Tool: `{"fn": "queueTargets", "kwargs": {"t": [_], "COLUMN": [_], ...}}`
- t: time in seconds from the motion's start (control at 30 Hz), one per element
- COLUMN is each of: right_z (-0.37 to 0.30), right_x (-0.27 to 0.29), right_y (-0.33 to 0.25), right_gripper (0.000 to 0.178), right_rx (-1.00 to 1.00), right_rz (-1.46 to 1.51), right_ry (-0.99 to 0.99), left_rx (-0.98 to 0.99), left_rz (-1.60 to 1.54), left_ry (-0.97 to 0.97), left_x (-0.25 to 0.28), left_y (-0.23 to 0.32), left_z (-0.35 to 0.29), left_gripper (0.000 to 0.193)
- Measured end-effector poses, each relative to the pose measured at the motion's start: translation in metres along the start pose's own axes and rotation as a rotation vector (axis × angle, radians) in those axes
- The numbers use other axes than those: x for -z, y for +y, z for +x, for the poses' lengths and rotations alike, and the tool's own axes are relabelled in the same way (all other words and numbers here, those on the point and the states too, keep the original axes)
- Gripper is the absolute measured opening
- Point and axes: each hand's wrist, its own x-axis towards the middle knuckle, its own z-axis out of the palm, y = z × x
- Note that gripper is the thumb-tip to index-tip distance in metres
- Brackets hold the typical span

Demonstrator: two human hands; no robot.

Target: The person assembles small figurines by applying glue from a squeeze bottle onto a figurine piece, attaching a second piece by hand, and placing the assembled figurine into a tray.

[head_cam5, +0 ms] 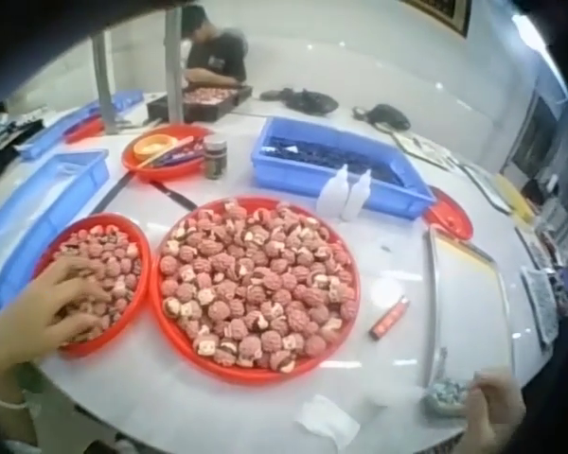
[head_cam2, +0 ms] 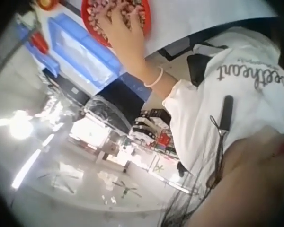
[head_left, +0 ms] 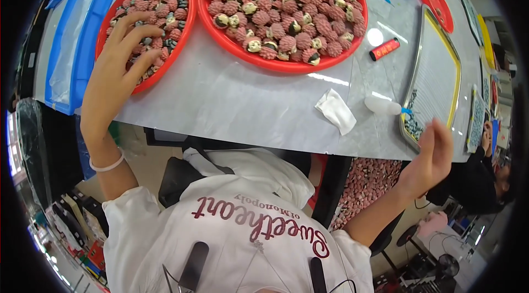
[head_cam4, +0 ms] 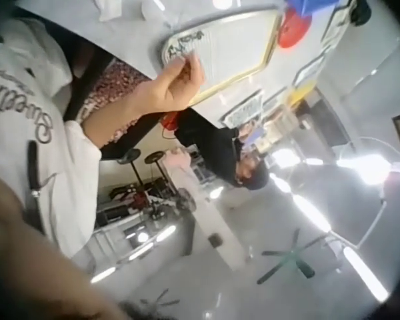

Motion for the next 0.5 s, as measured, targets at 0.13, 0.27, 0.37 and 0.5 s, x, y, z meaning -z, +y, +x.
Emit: {"fn": "queueTargets", "kwargs": {"t": [0.13,0.27,0.37,0.5], "right_z": [0.047,0.075,0.077,0.074], "right_x": [-0.022,-0.061,-0.077,-0.075], "right_y": [0.007,0.015,0.031,0.027], "right_gripper": [0.019,0.022,0.024,0.025], "right_rx": [0.065,-0.076,0.221,0.097], "right_rz": [-0.17,-0.379,-0.626,-0.652], "right_ry": [-0.282,-0.5,-0.551,-0.569], "left_rx": [0.111,0.206,0.069,0.079], "left_rz": [-0.157,0.015,0.204,0.075], "left_ry": [0.028,0.19,0.144,0.076], "left_x": [0.009,-0.015,-0.028,-0.019], "left_y": [-0.012,-0.021,-0.018,-0.007], "left_z": [0.001,0.0,-0.007,-0.013], "left_gripper": [0.027,0.037,0.045,0.048]}}
